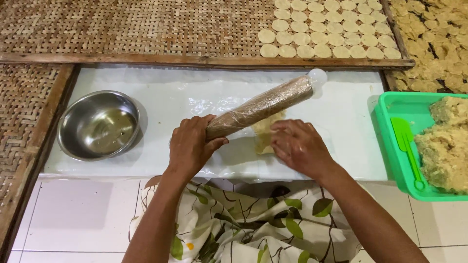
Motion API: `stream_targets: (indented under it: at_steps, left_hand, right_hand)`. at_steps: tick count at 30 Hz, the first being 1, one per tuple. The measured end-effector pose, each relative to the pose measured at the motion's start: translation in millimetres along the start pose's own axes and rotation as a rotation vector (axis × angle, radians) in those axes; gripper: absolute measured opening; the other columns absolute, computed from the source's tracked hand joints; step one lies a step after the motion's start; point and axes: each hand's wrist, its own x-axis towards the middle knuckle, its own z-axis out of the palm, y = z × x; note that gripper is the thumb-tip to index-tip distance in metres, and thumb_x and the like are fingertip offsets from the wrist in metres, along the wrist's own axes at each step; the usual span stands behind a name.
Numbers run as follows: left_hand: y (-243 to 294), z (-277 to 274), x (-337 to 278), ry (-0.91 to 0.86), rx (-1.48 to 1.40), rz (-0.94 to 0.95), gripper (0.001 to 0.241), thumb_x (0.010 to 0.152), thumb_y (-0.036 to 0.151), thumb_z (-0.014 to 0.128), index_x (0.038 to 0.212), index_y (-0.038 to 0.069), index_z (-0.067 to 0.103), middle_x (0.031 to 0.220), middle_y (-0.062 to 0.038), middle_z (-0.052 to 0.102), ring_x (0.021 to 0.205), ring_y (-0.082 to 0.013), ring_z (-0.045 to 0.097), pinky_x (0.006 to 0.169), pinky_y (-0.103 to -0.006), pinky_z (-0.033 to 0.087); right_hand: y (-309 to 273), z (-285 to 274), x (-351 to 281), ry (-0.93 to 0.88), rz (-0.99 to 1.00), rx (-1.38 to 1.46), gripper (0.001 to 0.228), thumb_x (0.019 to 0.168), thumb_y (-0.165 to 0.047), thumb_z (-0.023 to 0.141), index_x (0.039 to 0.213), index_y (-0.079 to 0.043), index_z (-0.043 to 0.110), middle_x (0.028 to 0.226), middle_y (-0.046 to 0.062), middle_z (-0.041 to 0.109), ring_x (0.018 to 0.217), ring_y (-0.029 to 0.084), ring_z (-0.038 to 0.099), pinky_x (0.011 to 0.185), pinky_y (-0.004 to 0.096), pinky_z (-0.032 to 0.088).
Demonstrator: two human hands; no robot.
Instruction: Flattening dough with a rolling pin and cutting it into circular shapes for drying.
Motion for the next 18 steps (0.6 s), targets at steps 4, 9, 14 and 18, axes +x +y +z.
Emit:
stream_targets:
  at_steps: [4, 9, 14, 18]
  left_hand:
    - [2, 1, 2, -0.011, -0.011, -0.019, 0.059, 0.075, 0.044, 0.084, 0.125, 0.016, 0.068, 0.097, -0.006, 0.068, 0.093, -0.0282, 0.06, 0.081, -0.0445, 0.045]
    - [-1, 1, 1, -0.006, 0.009, -0.018, 0.061, 0.075, 0.044, 0.085, 0.126, 0.015, 0.068, 0.097, -0.007, 0.068, 0.095, -0.0286, 0.06, 0.082, -0.0448, 0.045]
    - [-5, 4, 1, -0.008, 0.004, -0.01, 0.062, 0.075, 0.044, 0.085, 0.127, 0.015, 0.068, 0.1, -0.007, 0.068, 0.094, -0.0288, 0.06, 0.081, -0.0444, 0.046]
    - [-12, 6, -2, 0.028, -0.007, 0.017, 0.065, 0.074, 0.045, 0.085, 0.127, 0.012, 0.067, 0.1, -0.008, 0.068, 0.095, -0.0293, 0.06, 0.081, -0.0447, 0.046]
  right_hand:
    - [6, -5, 22, -0.072, 0.052, 0.027, 0.018, 0.081, -0.021, 0.081, 0.095, -0.012, 0.074, 0.122, 0.009, 0.068, 0.108, 0.026, 0.063, 0.093, 0.043, 0.053]
    - [26, 12, 38, -0.099, 0.259, 0.267, 0.014, 0.096, -0.016, 0.069, 0.11, -0.015, 0.072, 0.11, 0.006, 0.073, 0.087, 0.021, 0.074, 0.077, 0.034, 0.061]
    - [22, -2, 42, -0.226, 0.293, 0.235, 0.032, 0.091, -0.01, 0.069, 0.121, -0.019, 0.073, 0.098, 0.011, 0.074, 0.077, 0.026, 0.073, 0.074, 0.039, 0.059]
    - [17, -21, 28, -0.109, 0.197, 0.351, 0.032, 0.095, -0.007, 0.062, 0.124, -0.016, 0.071, 0.112, 0.008, 0.074, 0.093, 0.021, 0.074, 0.08, 0.038, 0.061]
